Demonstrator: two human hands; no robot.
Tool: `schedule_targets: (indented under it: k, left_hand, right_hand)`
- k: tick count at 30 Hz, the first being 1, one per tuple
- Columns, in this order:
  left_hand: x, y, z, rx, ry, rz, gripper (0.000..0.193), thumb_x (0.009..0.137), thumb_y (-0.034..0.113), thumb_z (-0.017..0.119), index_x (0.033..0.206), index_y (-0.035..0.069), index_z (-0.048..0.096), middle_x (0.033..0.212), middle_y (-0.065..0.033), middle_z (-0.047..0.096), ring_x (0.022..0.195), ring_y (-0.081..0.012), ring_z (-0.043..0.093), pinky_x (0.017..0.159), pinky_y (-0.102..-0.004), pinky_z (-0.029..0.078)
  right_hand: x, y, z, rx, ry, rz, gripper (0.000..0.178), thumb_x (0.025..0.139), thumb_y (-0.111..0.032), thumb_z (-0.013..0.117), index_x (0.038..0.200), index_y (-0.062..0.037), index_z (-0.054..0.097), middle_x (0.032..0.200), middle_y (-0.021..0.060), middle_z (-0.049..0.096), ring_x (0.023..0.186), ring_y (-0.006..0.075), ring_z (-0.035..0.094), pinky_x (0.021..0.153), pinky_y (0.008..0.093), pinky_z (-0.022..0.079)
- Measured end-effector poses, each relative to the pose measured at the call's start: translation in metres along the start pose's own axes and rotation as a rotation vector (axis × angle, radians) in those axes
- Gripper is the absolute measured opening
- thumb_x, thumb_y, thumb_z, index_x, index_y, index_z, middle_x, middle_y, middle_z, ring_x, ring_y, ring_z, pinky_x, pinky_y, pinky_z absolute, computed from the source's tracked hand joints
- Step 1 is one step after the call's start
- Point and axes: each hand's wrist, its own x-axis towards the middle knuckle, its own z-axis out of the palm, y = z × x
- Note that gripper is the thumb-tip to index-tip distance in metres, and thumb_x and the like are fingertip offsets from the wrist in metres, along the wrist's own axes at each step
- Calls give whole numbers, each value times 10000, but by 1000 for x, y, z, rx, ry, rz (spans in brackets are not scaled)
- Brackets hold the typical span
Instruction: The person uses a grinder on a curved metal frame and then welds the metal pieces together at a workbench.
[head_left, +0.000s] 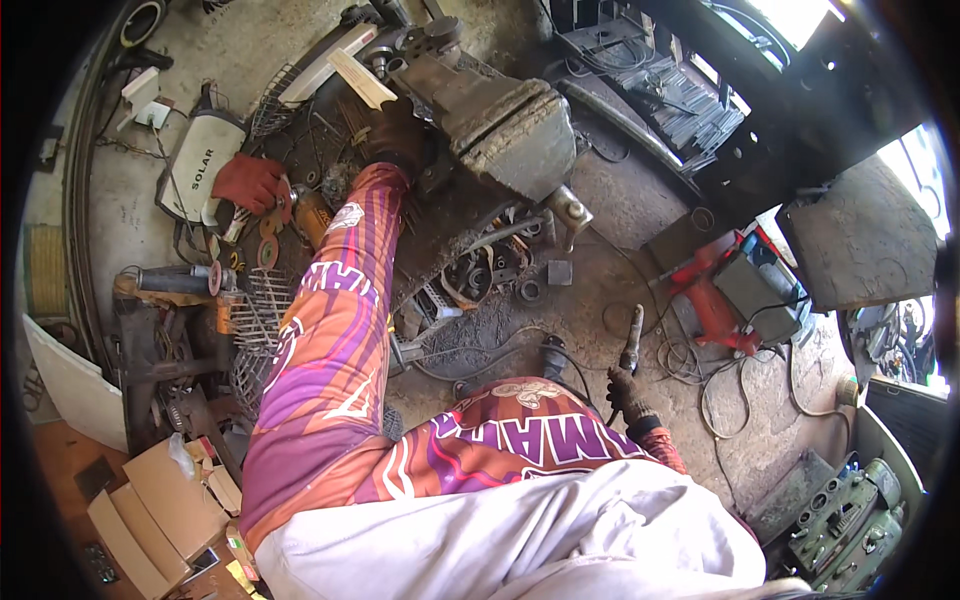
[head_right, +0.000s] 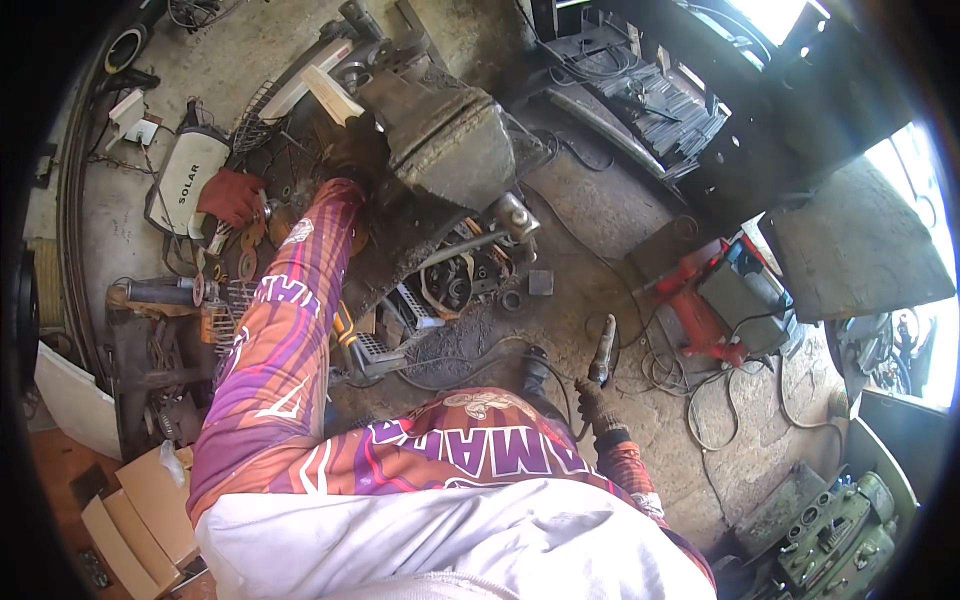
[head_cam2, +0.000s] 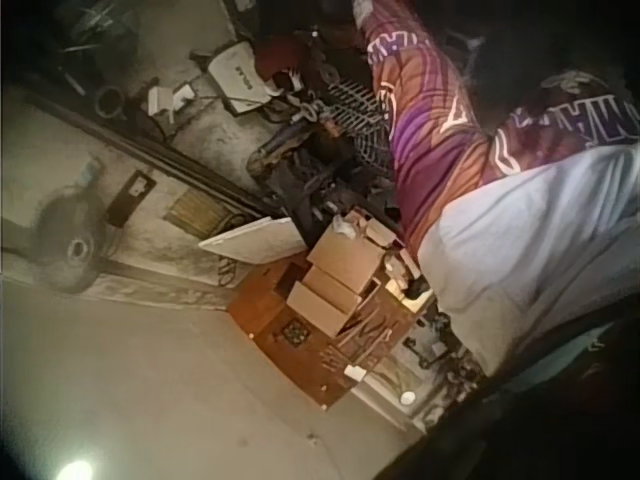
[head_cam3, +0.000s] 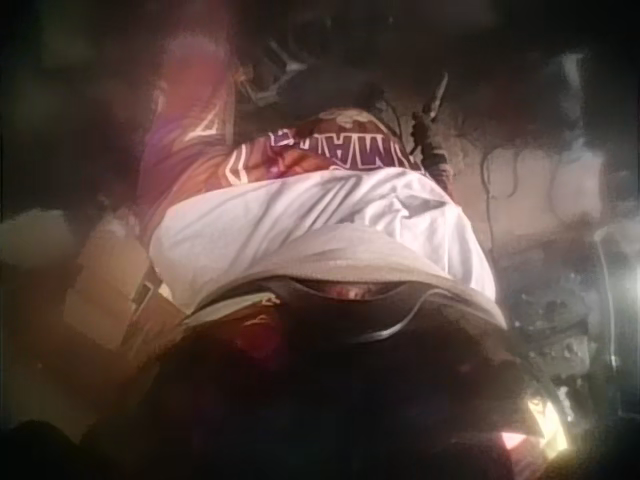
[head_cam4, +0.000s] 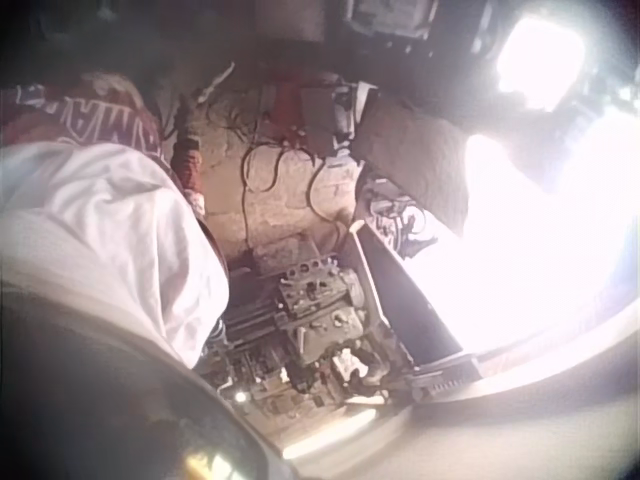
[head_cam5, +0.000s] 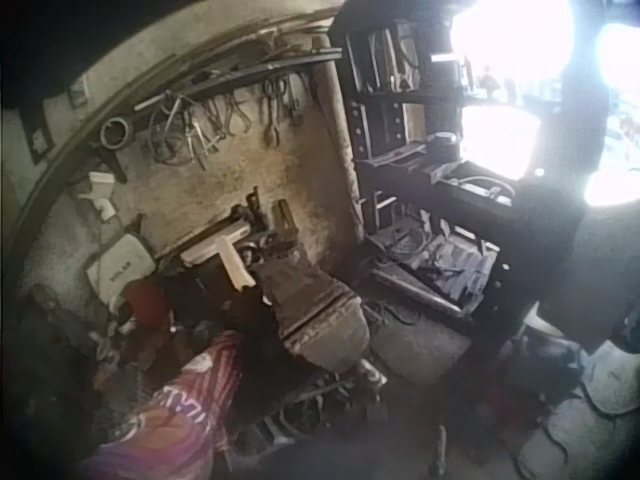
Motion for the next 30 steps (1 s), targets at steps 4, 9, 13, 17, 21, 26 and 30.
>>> schedule_targets:
  k: [4, 9, 13, 17, 21, 26, 30]
  left_hand:
    - [8, -13, -1, -2, -120, 61, 242, 864, 235, 646, 1051, 86, 678, 1132, -187, 633, 1059, -401, 639, 871, -527, 536]
    - [27, -59, 41, 117, -68, 265, 222, 908, 293, 639, 1039, 123, 694, 1084, -154, 639, 1072, -363, 628, 868, -509, 533]
    - [18, -38, 31, 116, -4, 69, 219, 929, 287, 616, 1047, 115, 683, 1063, -154, 637, 1043, -359, 628, 888, -485, 532]
    - [32, -27, 33, 149, -39, 103, 241, 924, 271, 619, 1073, 87, 660, 1061, -165, 648, 1008, -362, 658, 847, -490, 558]
    - [38, -32, 37, 111, 131, 137, 154, 904, 254, 644, 977, 156, 738, 923, -157, 728, 817, -373, 722, 683, -495, 589]
    - [37, -67, 65, 633, 154, 355, 197, 919, 219, 562, 1021, 120, 697, 909, -117, 686, 845, -302, 689, 693, -469, 535]
    - [52, -58, 100, 858, 251, 425, 127, 866, 197, 622, 975, 176, 683, 920, -16, 614, 846, -187, 606, 695, -375, 457]
  right_hand:
    - [22, 1, -5, -17, 25, -37, 428, 797, -377, 758, 1057, -150, 507, 741, 30, 543, 539, 168, 517, 453, 335, 429]
    - [10, -27, 8, -41, -5, -44, 494, 780, -276, 752, 1154, -132, 463, 747, 34, 534, 534, 144, 504, 445, 322, 438]
    - [3, -32, 7, -161, -22, -68, 575, 768, -392, 773, 1190, -159, 458, 801, 68, 554, 577, 181, 533, 464, 338, 442]
    - [-5, -31, 9, -191, 30, -45, 494, 771, -392, 767, 1098, -142, 493, 728, 47, 529, 559, 172, 522, 458, 337, 428]
    - [15, -13, 3, -212, 42, -49, 469, 771, -437, 779, 1044, -145, 532, 707, 27, 526, 551, 159, 500, 472, 332, 428]
    - [-27, -56, 17, -274, 115, -137, 621, 752, -450, 797, 1179, -81, 537, 831, 61, 586, 635, 170, 541, 545, 347, 467]
    - [-33, -56, 6, -332, 116, -219, 737, 736, -449, 807, 1289, -54, 521, 900, 88, 619, 728, 192, 583, 613, 362, 485]
